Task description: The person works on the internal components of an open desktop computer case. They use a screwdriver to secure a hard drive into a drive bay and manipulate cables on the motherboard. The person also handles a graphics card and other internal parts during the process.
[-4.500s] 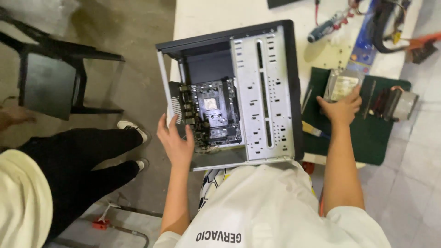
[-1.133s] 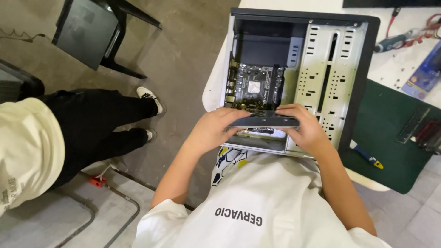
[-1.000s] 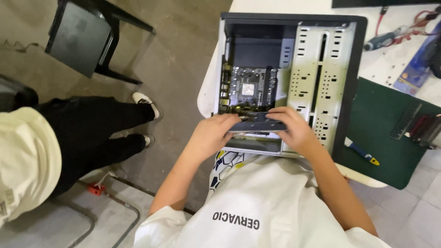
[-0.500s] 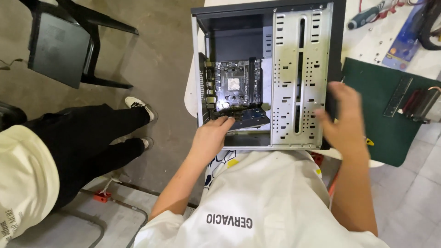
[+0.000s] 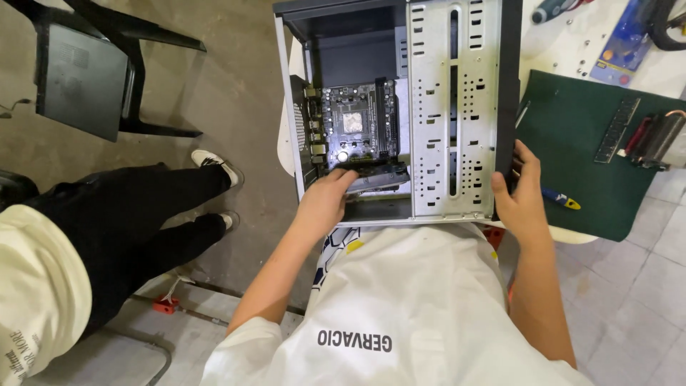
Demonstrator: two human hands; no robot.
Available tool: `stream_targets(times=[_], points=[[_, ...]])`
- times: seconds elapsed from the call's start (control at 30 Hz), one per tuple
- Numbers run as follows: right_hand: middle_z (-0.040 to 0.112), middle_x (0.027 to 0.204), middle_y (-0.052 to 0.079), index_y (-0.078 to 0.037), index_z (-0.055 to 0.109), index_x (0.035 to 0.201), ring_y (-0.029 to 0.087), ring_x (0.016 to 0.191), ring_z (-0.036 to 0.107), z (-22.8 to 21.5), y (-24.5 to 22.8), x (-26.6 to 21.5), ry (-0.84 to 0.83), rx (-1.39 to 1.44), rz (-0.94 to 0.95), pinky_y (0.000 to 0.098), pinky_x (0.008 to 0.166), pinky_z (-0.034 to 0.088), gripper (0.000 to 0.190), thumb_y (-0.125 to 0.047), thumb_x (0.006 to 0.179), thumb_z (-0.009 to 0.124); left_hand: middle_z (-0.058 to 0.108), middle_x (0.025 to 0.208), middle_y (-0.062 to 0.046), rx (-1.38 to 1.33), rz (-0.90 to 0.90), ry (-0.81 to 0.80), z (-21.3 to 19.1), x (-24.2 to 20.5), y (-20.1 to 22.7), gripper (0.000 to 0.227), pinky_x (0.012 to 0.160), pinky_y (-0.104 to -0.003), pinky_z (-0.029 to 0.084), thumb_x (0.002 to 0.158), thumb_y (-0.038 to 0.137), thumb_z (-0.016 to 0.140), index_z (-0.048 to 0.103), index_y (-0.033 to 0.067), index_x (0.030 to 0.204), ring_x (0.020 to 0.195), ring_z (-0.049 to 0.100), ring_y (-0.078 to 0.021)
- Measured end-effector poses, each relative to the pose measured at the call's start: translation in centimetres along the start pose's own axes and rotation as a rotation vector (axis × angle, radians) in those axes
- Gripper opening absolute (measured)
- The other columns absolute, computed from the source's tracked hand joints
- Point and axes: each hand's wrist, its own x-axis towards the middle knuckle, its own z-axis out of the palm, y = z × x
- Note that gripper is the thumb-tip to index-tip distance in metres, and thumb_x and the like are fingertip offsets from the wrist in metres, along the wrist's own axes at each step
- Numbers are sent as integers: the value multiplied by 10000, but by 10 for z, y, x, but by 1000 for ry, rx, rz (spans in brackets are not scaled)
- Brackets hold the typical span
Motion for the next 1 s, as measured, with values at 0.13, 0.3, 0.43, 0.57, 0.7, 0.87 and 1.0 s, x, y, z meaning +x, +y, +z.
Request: stream_targets(times=[0.13, 0.3, 0.43, 0.57, 0.7, 0.87, 1.0], points=[[360, 1406, 302, 31, 260, 1566, 546, 1296, 472, 6, -1, 2, 28, -14, 9, 636, 1081, 408, 640, -361, 1115, 489, 656, 1209, -191, -36, 3, -14, 7, 12, -12, 394, 818, -524, 593, 878, -61, 596, 595, 109, 1233, 949, 696, -488], [370, 1381, 283, 25, 275, 1549, 554, 1265, 498, 8, 2, 3, 53, -47, 8, 636, 1059, 432, 615, -320, 1108, 530, 644, 1223, -184, -116, -13, -62, 4, 19, -14, 447, 859, -500, 586, 870, -121, 571, 591, 116, 1249, 998, 684, -496], [362, 1374, 258, 23, 284, 1547, 532, 1254, 510, 9, 11, 2, 63, -24, -1, 622, 1028, 459, 627, -339, 1098, 528, 645, 1193, -178, -241, 29, 57, 17, 24, -16, 440, 889, -548, 556, 846, -150, 567, 619, 115, 1194, 1011, 647, -543], [384, 1359, 276, 30, 320, 1535, 546, 1242, 519, 10, 11, 3, 102, 11, -9, 624, 1028, 459, 619, -272, 1069, 595, 644, 1199, -181, -368, 14, 79, 24, 27, -7, 446, 933, -580, 525, 832, -141, 598, 615, 115, 1197, 1050, 617, -556], [389, 1344, 243, 21, 340, 1520, 497, 1250, 531, 9, 6, 4, 97, 31, 10, 598, 1035, 468, 610, -284, 1056, 592, 645, 1152, -145, -443, 41, 65, 38, 30, 0, 407, 973, -561, 498, 852, -137, 603, 627, 113, 1172, 1073, 622, -518], [397, 1348, 227, 8, 354, 1512, 476, 1259, 527, 11, 14, 7, 118, 69, 17, 577, 1044, 463, 604, -295, 1055, 607, 644, 1152, -133, -422, 97, 34, 35, 38, 1, 426, 976, -548, 496, 857, -119, 624, 627, 124, 1207, 1067, 635, -488], [404, 1350, 206, -3, 364, 1505, 441, 1264, 527, 12, 14, 6, 126, 88, 28, 561, 1039, 467, 621, -356, 1057, 606, 640, 1156, -156, -360, 106, -1, 33, 36, 11, 422, 954, -568, 508, 848, -100, 649, 624, 100, 1218, 1047, 638, -495]])
